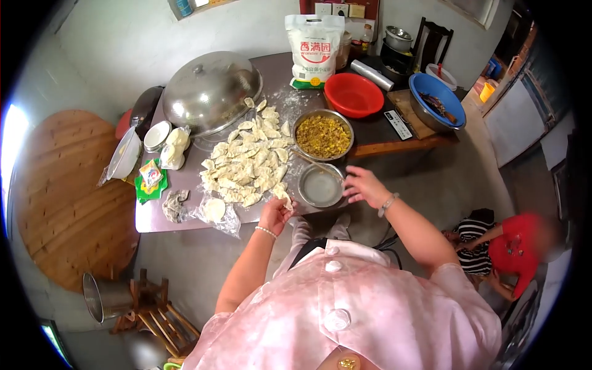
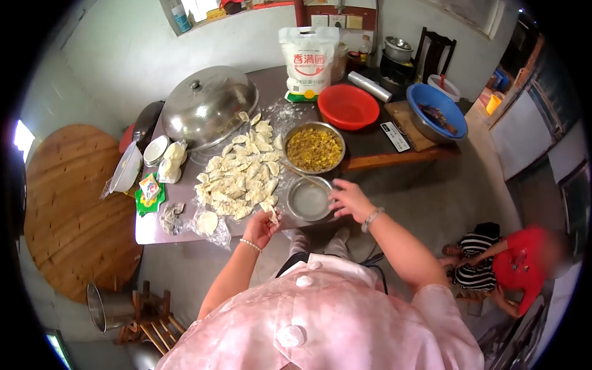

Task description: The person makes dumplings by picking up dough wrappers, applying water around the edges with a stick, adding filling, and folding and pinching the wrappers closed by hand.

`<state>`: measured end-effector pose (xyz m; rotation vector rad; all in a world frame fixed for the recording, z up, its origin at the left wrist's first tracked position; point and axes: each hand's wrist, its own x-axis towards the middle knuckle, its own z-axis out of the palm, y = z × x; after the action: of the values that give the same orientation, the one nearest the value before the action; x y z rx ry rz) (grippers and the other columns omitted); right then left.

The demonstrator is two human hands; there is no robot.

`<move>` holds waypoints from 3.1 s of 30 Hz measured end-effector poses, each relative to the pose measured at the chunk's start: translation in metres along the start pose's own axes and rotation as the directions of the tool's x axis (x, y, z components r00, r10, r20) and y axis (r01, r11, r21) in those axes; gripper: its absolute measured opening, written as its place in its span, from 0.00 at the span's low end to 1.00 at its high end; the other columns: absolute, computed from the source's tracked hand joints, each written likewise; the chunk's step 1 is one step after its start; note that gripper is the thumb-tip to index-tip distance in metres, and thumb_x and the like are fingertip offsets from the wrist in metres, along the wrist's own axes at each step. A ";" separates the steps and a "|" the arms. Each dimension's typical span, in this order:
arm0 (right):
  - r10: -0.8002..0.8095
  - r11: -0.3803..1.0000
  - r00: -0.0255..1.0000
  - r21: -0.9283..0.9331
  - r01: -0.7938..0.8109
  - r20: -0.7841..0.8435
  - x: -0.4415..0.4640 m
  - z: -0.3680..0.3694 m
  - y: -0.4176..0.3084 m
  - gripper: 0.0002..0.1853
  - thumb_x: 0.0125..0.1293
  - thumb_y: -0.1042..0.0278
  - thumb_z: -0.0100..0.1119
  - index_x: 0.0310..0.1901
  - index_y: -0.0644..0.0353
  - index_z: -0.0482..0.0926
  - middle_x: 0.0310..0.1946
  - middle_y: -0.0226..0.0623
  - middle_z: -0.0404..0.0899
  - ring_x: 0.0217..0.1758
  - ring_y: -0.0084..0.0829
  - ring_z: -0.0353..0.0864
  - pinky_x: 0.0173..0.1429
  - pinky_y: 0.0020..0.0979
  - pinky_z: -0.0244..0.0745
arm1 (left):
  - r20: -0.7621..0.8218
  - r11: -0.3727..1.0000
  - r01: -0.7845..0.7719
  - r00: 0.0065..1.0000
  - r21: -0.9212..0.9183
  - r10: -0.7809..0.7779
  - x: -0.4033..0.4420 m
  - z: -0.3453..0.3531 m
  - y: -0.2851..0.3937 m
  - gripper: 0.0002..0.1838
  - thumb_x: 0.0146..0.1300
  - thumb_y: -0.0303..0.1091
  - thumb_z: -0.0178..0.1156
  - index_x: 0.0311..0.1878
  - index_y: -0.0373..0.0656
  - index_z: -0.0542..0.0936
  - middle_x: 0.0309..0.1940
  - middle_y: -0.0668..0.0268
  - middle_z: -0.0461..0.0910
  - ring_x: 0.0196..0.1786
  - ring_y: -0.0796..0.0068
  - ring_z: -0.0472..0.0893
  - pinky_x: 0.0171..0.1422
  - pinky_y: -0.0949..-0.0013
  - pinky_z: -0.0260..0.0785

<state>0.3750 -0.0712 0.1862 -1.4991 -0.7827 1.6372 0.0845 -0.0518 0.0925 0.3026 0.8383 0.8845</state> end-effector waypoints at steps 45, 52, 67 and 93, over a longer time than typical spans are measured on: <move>0.184 0.975 0.976 0.148 -0.166 -0.116 -0.002 -0.089 0.065 0.11 0.63 0.71 0.54 0.46 0.63 0.74 0.32 0.41 0.79 0.29 0.30 0.79 0.32 0.33 0.78 | -0.368 0.983 0.036 0.924 -0.180 -0.101 0.009 -0.104 -0.022 0.05 0.61 0.31 0.55 0.34 0.40 0.75 0.23 0.68 0.76 0.27 0.70 0.79 0.36 0.67 0.77; 0.198 0.974 0.973 0.131 -0.183 -0.119 -0.004 -0.093 0.074 0.11 0.64 0.71 0.53 0.47 0.64 0.73 0.32 0.40 0.79 0.28 0.30 0.80 0.31 0.33 0.79 | -0.421 0.987 0.013 0.904 -0.160 -0.080 0.033 -0.080 0.001 0.04 0.60 0.30 0.57 0.31 0.44 0.74 0.19 0.70 0.69 0.22 0.74 0.71 0.34 0.67 0.75; 0.218 0.974 0.955 0.100 -0.202 -0.199 -0.016 -0.097 0.069 0.12 0.63 0.71 0.53 0.47 0.65 0.73 0.31 0.41 0.79 0.28 0.30 0.79 0.30 0.31 0.78 | -0.356 0.995 0.088 0.929 -0.050 -0.100 0.053 -0.056 0.037 0.13 0.66 0.36 0.48 0.49 0.40 0.71 0.38 0.60 0.79 0.39 0.64 0.80 0.40 0.65 0.75; 0.232 0.972 0.946 0.078 -0.220 -0.226 -0.019 -0.095 0.082 0.10 0.64 0.70 0.54 0.45 0.64 0.74 0.30 0.40 0.79 0.26 0.28 0.79 0.27 0.29 0.78 | -0.490 0.308 0.444 0.388 0.842 0.781 -0.025 -0.190 0.082 0.26 0.43 0.42 0.67 0.47 0.41 0.79 0.45 0.54 0.79 0.49 0.55 0.78 0.54 0.60 0.70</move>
<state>0.4586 -0.1357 0.1154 -1.7582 -0.4490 1.5915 -0.1128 -0.0389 0.0262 1.1005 2.5622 0.6201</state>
